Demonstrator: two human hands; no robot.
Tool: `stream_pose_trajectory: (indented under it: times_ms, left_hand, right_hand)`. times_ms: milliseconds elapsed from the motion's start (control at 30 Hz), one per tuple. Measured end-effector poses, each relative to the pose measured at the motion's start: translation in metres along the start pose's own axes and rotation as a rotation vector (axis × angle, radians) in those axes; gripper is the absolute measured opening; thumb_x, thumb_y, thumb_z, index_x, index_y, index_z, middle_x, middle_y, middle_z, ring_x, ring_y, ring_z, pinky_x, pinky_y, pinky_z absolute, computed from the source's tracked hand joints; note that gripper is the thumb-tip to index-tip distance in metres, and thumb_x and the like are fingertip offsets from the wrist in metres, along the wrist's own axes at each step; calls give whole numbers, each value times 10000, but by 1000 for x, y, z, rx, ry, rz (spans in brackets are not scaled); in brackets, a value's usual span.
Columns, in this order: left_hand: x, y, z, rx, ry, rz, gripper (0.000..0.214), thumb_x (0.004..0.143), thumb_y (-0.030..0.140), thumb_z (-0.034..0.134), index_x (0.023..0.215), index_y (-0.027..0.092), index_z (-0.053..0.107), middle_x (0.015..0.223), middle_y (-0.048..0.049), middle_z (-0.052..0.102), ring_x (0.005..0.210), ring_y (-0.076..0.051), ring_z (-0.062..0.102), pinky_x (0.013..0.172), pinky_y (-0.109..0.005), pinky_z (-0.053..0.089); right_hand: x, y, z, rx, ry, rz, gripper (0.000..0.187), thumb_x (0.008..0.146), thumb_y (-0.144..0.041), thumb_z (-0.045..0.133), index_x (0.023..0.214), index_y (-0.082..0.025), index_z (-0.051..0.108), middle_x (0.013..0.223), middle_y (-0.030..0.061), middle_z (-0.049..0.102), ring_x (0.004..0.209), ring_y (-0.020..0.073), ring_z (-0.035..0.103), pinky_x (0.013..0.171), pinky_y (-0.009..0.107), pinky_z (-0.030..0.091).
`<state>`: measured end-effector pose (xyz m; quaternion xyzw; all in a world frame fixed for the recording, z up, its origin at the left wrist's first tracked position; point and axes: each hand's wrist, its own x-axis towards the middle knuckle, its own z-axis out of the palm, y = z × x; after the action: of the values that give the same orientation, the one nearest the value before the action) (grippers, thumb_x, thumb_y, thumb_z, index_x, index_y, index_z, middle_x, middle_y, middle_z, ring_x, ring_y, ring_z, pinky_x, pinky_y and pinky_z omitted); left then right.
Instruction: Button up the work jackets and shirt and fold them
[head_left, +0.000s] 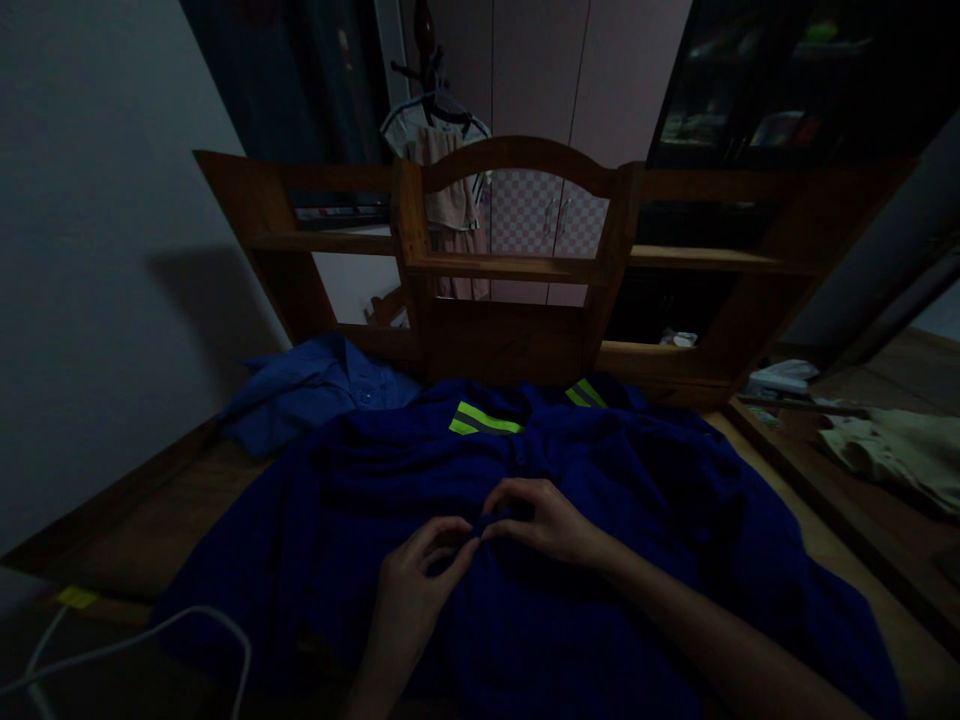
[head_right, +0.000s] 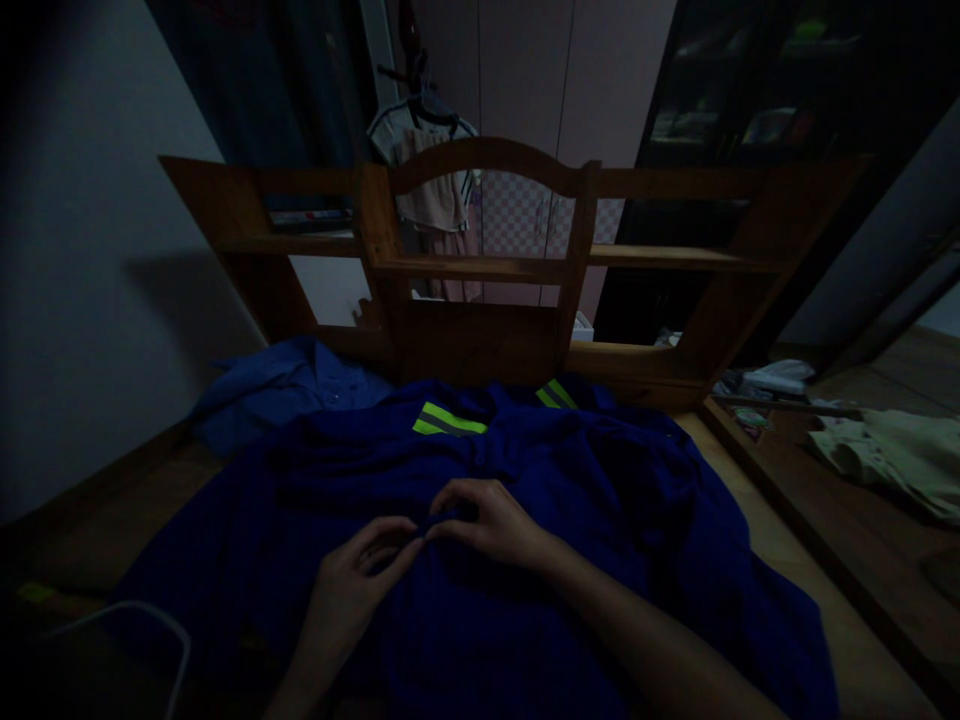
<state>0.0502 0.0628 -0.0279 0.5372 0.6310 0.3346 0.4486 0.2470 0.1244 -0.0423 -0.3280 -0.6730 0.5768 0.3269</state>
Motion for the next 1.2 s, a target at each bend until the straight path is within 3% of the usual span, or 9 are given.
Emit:
stream_pose_trajectory:
  times_ms: [533,900,1200]
  left_hand:
    - [-9,-1,9,336,164,282,125,845,288,597,935,231,663,917,4,701,778,-144,688,746,-236,578]
    - [-10,3,7,347,118,155,141,855,339,578,927,244,654,948,3,688,825,-160,683,793,-260,556]
    - [-5,6,6,314,101,143,132,847,321,571,902,237,658,938,6,693,836,-158,677,806,-251,547]
  right_hand:
    - [0,5,0,-146,40,-27,188,799,-289,701,955,-193,659,917,3,682,853,139,636,764,224,459]
    - [1,9,2,-210,63,-28,231,804,-384,682,924,-189,654,887,11,678,802,142,625,724,228,452]
    - [1,15,6,-228,56,-25,194,818,-359,671,895,-181,656,862,17,675,776,141,620,713,227,454]
